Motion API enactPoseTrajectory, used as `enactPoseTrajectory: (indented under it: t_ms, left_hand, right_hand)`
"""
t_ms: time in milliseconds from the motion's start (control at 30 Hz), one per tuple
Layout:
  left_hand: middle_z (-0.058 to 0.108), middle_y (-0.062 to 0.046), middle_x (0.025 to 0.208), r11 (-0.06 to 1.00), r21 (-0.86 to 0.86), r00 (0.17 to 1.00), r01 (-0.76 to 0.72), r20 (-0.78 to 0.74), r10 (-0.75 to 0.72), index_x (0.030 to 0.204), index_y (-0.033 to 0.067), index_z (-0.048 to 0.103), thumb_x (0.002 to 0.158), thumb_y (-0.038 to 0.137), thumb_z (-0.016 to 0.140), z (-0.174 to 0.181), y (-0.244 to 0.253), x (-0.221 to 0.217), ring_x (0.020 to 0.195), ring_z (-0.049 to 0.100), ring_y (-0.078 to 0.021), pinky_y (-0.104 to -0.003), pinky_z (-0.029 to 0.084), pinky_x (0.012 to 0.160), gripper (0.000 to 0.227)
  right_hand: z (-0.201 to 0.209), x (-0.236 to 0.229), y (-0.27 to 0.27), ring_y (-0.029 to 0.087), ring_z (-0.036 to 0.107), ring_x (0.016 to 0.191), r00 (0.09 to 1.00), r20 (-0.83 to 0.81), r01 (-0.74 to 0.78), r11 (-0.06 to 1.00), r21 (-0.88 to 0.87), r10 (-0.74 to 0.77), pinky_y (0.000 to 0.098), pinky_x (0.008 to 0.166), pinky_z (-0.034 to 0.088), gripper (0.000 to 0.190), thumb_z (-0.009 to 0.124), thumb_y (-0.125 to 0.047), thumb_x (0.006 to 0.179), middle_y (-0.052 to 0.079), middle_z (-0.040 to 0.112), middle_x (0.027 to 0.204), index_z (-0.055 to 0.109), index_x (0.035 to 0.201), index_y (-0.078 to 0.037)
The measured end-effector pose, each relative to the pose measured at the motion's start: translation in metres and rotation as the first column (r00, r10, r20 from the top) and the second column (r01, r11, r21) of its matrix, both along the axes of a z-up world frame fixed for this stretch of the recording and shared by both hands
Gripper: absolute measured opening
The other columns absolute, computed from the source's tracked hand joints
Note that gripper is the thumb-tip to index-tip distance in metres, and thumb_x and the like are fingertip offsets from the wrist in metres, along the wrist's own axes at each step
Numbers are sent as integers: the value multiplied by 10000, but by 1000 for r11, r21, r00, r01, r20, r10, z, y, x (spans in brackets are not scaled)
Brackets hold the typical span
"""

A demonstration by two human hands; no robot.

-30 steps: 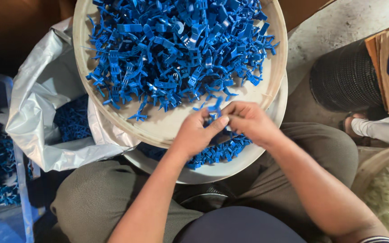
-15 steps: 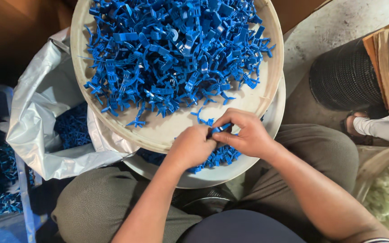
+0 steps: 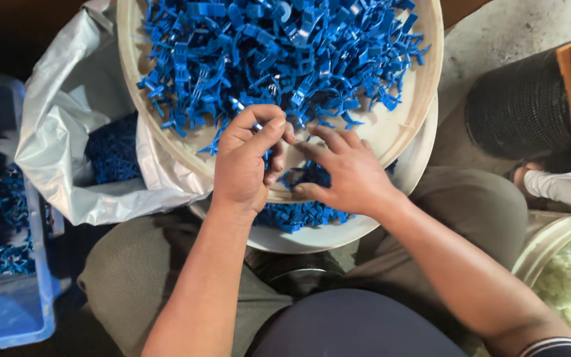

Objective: The person sits on the floor and uses both hands to pick up small blue plastic pieces from a white bowl, separating them and placing them into a blue bin. The task involves repetitive manual sorting of the plastic fragments.

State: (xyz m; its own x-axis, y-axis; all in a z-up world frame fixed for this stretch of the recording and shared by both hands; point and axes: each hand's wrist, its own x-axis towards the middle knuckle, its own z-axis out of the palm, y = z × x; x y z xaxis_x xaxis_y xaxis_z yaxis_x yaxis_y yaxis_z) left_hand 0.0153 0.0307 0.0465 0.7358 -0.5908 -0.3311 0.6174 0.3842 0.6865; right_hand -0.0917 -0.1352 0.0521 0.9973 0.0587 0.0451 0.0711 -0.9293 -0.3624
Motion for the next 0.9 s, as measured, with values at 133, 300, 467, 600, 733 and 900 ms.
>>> enactPoseTrajectory:
  t_ms: [133, 300, 467, 600, 733, 900]
  left_hand:
    - [623, 4, 763, 992, 72, 985, -106, 143, 95, 976, 81, 666, 996, 116, 682, 0, 11, 3, 559, 502, -54, -206, 320, 426, 43]
    - [571, 12, 784, 809, 98, 595, -579, 729, 337, 938, 31, 616, 1156, 191, 674, -20, 67, 37, 675, 470, -66, -238, 351, 596, 276]
    - [513, 15, 830, 474, 178, 361, -862, 873, 329, 928, 3, 570, 1172, 246, 659, -60, 116, 64, 733, 435, -99, -277, 393, 661, 356]
    - [551, 36, 931, 390, 215, 390, -895, 803, 451, 1024, 22, 589, 1085, 291, 674, -87, 136, 80, 850, 495, -96, -286, 463, 789, 288]
    - [417, 2, 868, 493, 332, 591, -804, 531, 607, 920, 34, 465, 1041, 315, 730, -105, 135, 87, 803, 411, -135, -324, 396, 726, 404]
    - [386, -47, 952, 447, 323, 540, -834, 643, 543, 965, -4, 478, 1015, 278, 730, -96, 120, 81, 898, 396, -215, -387, 380, 808, 381]
  right_hand:
    - [-11, -2, 24, 409, 543, 1123, 1000, -22, 11, 989, -145, -14, 543, 809, 472, 514, 794, -448, 707, 126, 593, 1322, 747, 1176, -241]
    - [-27, 1, 11, 366, 591, 1073, 993, -113, -22, 999, -36, 18, 514, 840, 509, 391, 784, -389, 800, 95, 634, 1143, 758, 1146, -208]
    - [-27, 5, -8, 365, 644, 983, 995, -101, -3, 1000, 2, 3, 478, 813, 528, 365, 795, -387, 763, 123, 636, 1059, 757, 1044, -157]
    - [-23, 4, -18, 366, 660, 908, 983, -179, 29, 999, -35, -35, 485, 759, 518, 365, 805, -422, 760, 121, 653, 1030, 740, 976, -135]
    - [-16, 1, -27, 371, 659, 923, 970, -229, -56, 993, 100, 78, 472, 770, 515, 371, 779, -387, 782, 110, 678, 987, 700, 1023, -116]
    - [2, -11, -27, 342, 661, 914, 940, -285, -150, 978, 147, 187, 450, 773, 515, 278, 775, -340, 788, 104, 659, 958, 712, 960, -131]
